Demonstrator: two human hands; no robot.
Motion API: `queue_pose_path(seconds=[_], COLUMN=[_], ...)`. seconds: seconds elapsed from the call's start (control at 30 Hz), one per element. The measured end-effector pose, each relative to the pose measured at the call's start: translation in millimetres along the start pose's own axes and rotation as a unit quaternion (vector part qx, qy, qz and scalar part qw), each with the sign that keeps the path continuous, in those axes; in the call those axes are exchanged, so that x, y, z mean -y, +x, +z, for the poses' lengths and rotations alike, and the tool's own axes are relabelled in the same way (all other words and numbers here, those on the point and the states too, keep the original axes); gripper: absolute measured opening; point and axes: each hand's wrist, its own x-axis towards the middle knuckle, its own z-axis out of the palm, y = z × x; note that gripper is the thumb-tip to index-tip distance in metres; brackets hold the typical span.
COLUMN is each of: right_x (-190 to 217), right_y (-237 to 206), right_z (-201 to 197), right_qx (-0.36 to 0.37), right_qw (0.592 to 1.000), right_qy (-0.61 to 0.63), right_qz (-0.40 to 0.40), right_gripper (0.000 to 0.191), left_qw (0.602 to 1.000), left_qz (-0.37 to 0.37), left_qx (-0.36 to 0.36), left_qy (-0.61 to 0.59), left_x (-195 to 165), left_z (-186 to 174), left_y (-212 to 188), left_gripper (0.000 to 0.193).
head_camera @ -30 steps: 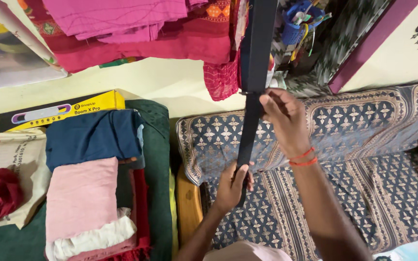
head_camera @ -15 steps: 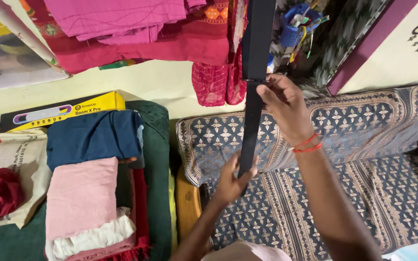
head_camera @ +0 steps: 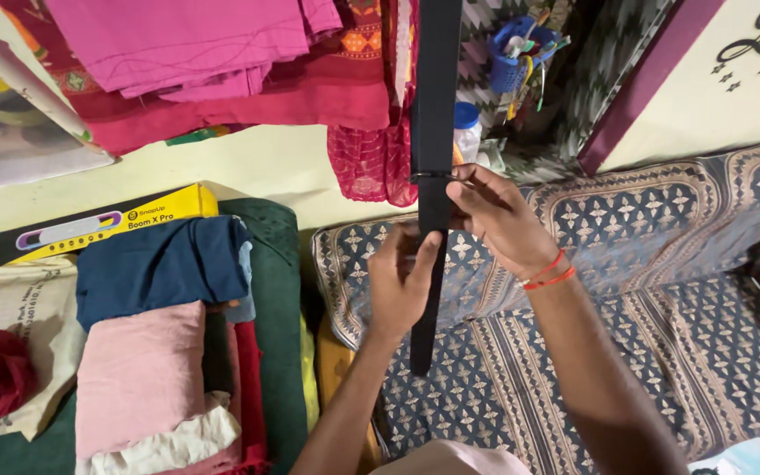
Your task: The person folds clothes on a bed and stacks the folded pieces, then folds a belt and threads it through its buckle. They place a soap dish and a plastic bottle on a ledge and smooth a patterned bedsheet flat over the mattress.
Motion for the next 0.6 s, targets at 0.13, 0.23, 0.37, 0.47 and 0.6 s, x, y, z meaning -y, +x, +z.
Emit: queue_pose_path(seconds=[0.13, 0.23, 0.37, 0.47, 0.6], right_x=[8, 12, 10, 8, 8], right_y=[-2, -3, -4, -5, -3], right_z=[6, 12, 17, 18, 17], right_qx=[0.024, 0.033, 0.044, 0.033, 0.035], right_qw=[0.999, 0.998, 0.997, 0.998, 0.998], right_qy=[0.047, 0.053, 0.058, 0.049, 0.057], right_qz=[-0.001, 0.002, -0.016, -0.024, -0.022], right_gripper=[0.021, 0.022, 0.021, 0.021, 0.020], left_qw=[0.986, 0.972, 0.990, 0.995, 0.991], left_qz=[0.149, 0.191, 0.123, 0.068, 0.055], left_qx=[-0.052, -0.079, -0.063, -0.044, -0.048], left_qy=[0.054, 0.114, 0.015, -0.050, -0.111], left_x=[-21, -32, -34, -30, -26], left_z=[-8, -10, -8, -6, -4], left_y=[5, 5, 2, 2, 4], left_gripper=[0.025, 0.026, 0.025, 0.028, 0.030])
